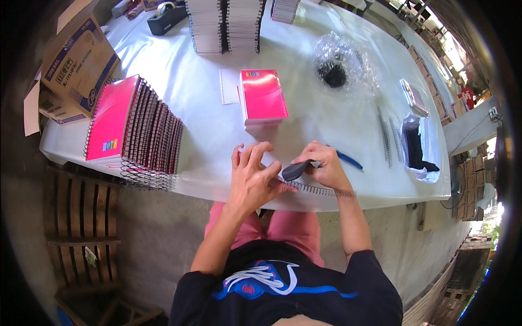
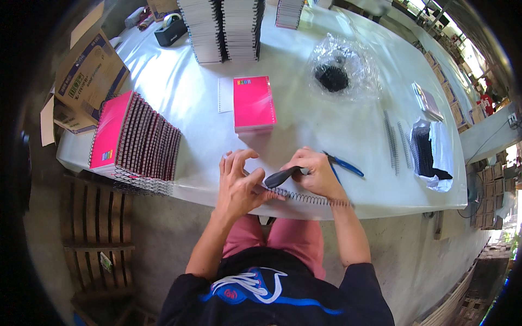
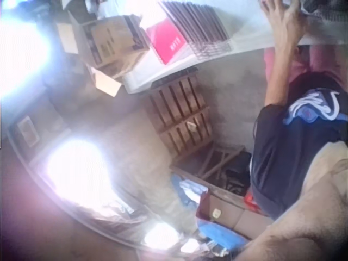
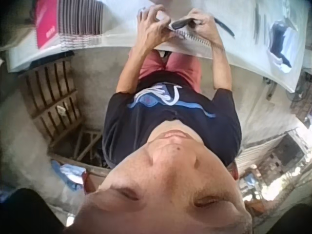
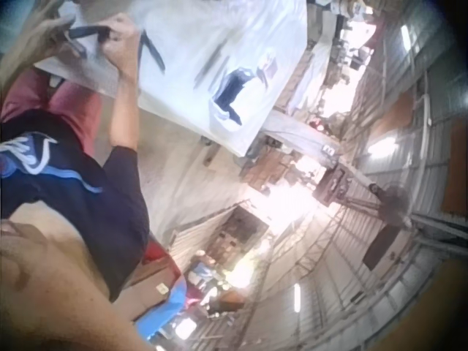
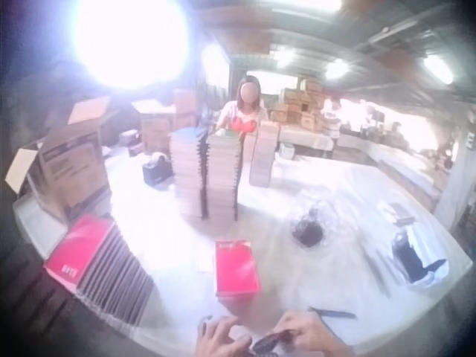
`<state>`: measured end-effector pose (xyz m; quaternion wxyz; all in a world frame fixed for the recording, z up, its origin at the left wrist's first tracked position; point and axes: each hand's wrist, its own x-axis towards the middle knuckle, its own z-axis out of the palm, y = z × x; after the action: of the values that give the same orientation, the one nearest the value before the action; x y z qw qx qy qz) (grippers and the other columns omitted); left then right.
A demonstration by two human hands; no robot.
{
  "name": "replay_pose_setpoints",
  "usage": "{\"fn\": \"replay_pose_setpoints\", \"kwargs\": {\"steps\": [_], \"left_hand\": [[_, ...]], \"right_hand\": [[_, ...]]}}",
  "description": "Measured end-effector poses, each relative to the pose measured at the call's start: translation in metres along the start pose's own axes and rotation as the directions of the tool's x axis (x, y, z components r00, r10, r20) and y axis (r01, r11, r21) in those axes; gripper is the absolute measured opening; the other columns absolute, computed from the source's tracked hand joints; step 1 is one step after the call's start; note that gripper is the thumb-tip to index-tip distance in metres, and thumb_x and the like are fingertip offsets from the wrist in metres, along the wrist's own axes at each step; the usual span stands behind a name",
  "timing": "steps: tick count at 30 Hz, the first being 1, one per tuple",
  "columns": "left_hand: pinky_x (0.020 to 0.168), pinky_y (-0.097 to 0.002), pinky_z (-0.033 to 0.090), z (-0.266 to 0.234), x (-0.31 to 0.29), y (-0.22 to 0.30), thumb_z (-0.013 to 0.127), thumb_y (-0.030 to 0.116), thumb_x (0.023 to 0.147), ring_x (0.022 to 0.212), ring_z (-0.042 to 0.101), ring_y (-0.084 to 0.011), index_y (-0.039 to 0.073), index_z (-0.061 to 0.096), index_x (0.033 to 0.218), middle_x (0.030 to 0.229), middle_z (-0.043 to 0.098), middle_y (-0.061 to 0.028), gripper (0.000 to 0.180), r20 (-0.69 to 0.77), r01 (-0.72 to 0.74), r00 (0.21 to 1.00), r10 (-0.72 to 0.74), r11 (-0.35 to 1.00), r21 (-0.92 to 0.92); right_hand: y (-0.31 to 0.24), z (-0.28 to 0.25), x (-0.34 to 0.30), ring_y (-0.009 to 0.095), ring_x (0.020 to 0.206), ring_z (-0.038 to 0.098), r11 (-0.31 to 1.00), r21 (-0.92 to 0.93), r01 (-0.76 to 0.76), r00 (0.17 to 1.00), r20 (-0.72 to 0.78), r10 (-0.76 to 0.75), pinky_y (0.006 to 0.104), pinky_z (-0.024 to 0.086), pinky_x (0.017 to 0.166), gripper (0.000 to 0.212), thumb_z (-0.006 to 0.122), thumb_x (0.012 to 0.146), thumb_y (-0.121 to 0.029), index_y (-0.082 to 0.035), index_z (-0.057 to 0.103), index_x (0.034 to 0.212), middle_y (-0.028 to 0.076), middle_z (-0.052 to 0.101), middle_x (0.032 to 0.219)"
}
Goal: The person assembles spiral notebooks by sliding a metal binding into the punched holes of the paper and covers, using a blue plier-like tool to trim or secure the binding, and then stacking the completed notebooks on the table.
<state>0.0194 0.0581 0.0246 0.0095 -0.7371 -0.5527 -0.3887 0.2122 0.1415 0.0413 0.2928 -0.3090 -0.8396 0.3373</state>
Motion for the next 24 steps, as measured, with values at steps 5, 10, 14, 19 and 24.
{"fn": "replay_pose_setpoints", "kwargs": {"steps": [5,10,14,19,24], "left_hand": [[0.088,-0.0442,0.038,-0.001,0.003,-0.009,0.083,0.046,0.042,0.107,0.044,-0.032,0.009,0.059,0.07,0.122,0.045,-0.0111,0.052,-0.058,0.057,0.997,-0.061,0.997,-0.058],[0.075,-0.0394,0.045,0.003,0.0,-0.018,0.088,0.044,0.039,0.096,0.043,-0.0304,0.006,0.056,0.07,0.122,0.04,-0.0155,0.058,-0.116,0.111,0.983,-0.145,0.961,-0.254],[0.072,-0.0373,0.045,0.011,0.0,-0.026,0.09,0.042,0.041,0.087,0.045,-0.0252,0.007,0.054,0.072,0.12,0.036,-0.013,0.058,-0.114,0.097,0.98,-0.161,0.899,-0.427],[0.069,-0.0366,0.045,0.02,0.0,-0.036,0.092,0.038,0.042,0.085,0.046,-0.0231,0.008,0.053,0.081,0.119,0.033,-0.0129,0.062,-0.141,0.118,0.967,-0.213,0.861,-0.494],[0.072,-0.0369,0.044,0.025,-0.004,-0.041,0.093,0.037,0.04,0.099,0.044,-0.0252,0.009,0.052,0.083,0.115,0.035,-0.0142,0.065,-0.151,0.086,0.968,-0.199,0.834,-0.545]], "right_hand": [[-0.015,0.0,-0.002,0.018,0.077,0.061,0.977,0.179,0.113,0.99,0.06,-0.126,0.028,0.047,0.069,0.036,0.068,0.058,0.009,-0.01,0.075,0.087,0.005,0.066,0.079],[-0.006,0.001,-0.002,0.015,0.076,0.061,0.81,0.543,0.223,0.973,-0.073,-0.22,0.0254,0.047,0.069,0.032,0.064,0.065,0.012,-0.009,0.074,0.087,0.002,0.064,0.08],[0.0,0.006,0.002,0.014,0.074,0.059,0.965,0.246,-0.088,0.993,-0.055,0.105,0.0244,0.045,0.065,0.034,0.064,0.065,0.011,-0.012,0.075,0.087,0.003,0.063,0.079],[-0.007,0.014,0.022,0.013,0.072,0.058,0.988,0.144,-0.059,0.998,0.012,0.058,0.0245,0.043,0.063,0.034,0.063,0.066,0.011,-0.011,0.075,0.089,0.003,0.063,0.078],[-0.004,0.018,0.028,0.015,0.07,0.059,0.968,0.249,-0.001,0.998,-0.063,0.017,0.0256,0.044,0.063,0.035,0.062,0.065,0.011,-0.011,0.075,0.089,0.005,0.061,0.075]]}}
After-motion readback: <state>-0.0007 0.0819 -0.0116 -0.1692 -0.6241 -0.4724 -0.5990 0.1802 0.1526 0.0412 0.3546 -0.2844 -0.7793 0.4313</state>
